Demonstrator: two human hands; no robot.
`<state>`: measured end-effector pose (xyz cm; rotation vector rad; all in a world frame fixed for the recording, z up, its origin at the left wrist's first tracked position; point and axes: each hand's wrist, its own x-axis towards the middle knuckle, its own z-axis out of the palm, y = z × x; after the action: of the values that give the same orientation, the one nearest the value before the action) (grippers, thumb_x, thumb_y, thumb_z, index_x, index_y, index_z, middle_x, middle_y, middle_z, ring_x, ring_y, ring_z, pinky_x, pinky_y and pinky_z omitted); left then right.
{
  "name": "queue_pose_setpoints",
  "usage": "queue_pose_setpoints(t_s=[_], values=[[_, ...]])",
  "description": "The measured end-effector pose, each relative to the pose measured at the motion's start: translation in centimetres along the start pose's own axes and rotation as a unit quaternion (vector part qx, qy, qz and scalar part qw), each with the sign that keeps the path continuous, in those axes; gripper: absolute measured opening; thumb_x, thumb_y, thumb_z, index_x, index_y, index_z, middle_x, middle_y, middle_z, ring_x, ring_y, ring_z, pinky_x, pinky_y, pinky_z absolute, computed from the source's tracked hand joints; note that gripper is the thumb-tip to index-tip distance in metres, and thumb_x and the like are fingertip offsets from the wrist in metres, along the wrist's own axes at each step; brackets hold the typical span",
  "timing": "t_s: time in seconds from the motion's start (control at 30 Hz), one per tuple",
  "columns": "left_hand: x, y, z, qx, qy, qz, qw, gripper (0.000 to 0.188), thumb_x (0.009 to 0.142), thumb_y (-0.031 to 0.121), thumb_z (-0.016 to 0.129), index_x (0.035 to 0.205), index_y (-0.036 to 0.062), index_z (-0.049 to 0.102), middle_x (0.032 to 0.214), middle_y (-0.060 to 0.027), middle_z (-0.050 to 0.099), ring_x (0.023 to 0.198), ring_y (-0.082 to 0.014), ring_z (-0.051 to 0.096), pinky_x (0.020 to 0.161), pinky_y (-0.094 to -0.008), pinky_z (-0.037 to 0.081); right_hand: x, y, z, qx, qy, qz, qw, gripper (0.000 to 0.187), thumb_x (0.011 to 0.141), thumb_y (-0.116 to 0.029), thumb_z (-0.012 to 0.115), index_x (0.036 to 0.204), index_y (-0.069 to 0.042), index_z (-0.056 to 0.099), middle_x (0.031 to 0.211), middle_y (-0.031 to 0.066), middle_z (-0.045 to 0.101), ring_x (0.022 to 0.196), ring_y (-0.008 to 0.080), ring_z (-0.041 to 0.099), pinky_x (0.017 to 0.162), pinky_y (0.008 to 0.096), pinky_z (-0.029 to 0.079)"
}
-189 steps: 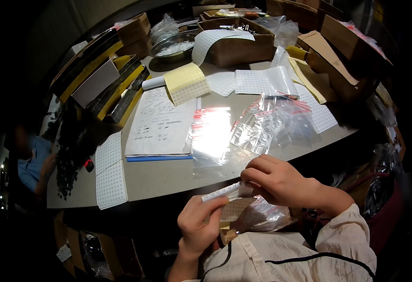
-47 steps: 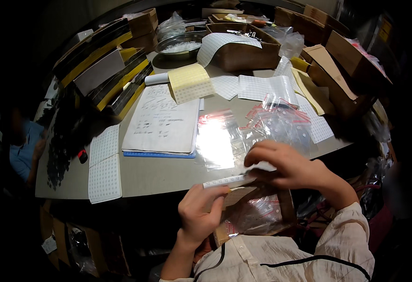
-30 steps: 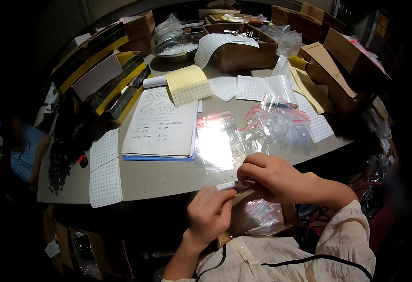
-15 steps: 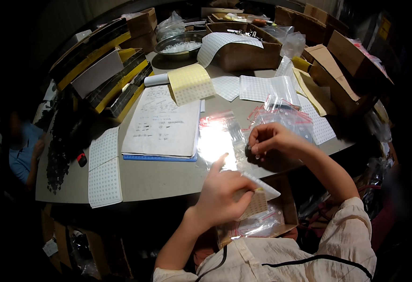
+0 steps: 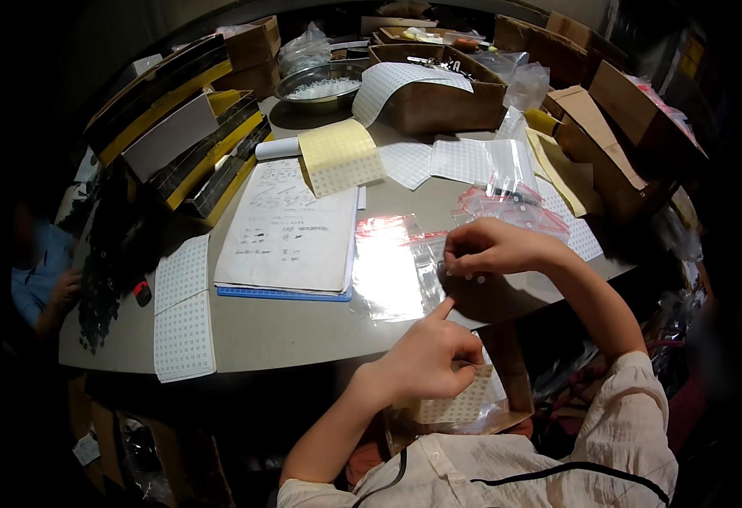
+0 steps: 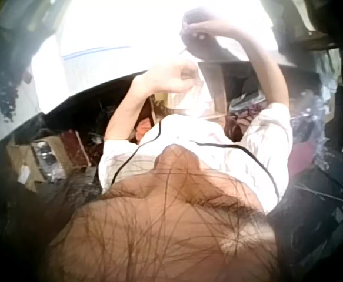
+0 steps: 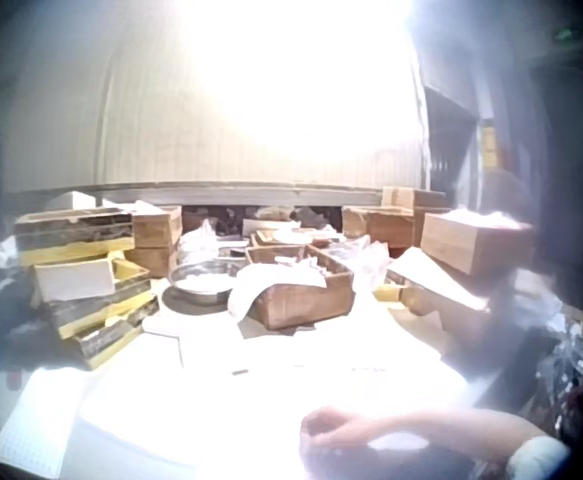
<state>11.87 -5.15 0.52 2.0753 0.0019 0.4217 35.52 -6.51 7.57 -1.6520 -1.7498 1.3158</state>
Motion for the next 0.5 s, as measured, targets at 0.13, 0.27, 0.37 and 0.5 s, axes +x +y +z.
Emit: queue_pose_setpoints(t_s=[0.13, 0.27, 0.37, 0.5], values=[[0.0, -0.1, 0.2, 0.014, 0.004, 0.014, 1.000, 0.009, 0.076, 0.009, 0.065, 0.078, 0.0039, 0.072, 0.070, -0.0086, 0.069, 0.066, -0.0294, 0.066, 0.129, -0.0601, 0.022, 1.7, 1.0, 1.1, -0.261, 0.082, -0.060, 0.960, 0.030, 0.088, -0.021, 0.074, 0.105, 0.003, 0.065, 0.082, 0.0151, 0.068, 0.072, 0.0255, 0.066, 0.069, 0.0364, 0.053], [-0.5, 0.5, 0.2, 0.006, 0.060, 0.027, 0.998, 0.007, 0.076, 0.008, 0.065, 0.077, 0.0046, 0.071, 0.070, -0.0082, 0.069, 0.068, -0.0289, 0.066, 0.128, -0.0618, 0.022, 1.0, 1.4, 0.4, -0.291, 0.110, 0.015, 0.950, 0.043, 0.090, -0.034, 0.078, 0.104, 0.004, 0.065, 0.082, 0.0165, 0.069, 0.071, 0.0280, 0.069, 0.064, 0.0386, 0.054], [-0.8, 0.3, 0.5, 0.030, 0.086, 0.041, 0.995, 0.006, 0.076, 0.007, 0.065, 0.076, 0.0045, 0.070, 0.069, -0.0081, 0.068, 0.069, -0.0285, 0.066, 0.129, -0.0618, 0.022, -1.0, 0.1, -0.5, -0.245, 0.081, 0.130, 0.957, 0.053, 0.089, -0.045, 0.081, 0.103, 0.004, 0.066, 0.083, 0.0179, 0.070, 0.070, 0.0291, 0.071, 0.061, 0.0403, 0.054], [-0.5, 0.5, 0.6, 0.030, 0.080, 0.046, 0.995, 0.007, 0.075, 0.008, 0.065, 0.075, 0.0038, 0.070, 0.068, -0.0086, 0.067, 0.069, -0.0286, 0.066, 0.129, -0.0614, 0.021, -3.2, 2.3, -1.3, -0.322, 0.081, 0.118, 0.936, 0.056, 0.086, -0.048, 0.083, 0.102, 0.003, 0.067, 0.082, 0.0182, 0.070, 0.072, 0.0292, 0.071, 0.064, 0.0408, 0.055]])
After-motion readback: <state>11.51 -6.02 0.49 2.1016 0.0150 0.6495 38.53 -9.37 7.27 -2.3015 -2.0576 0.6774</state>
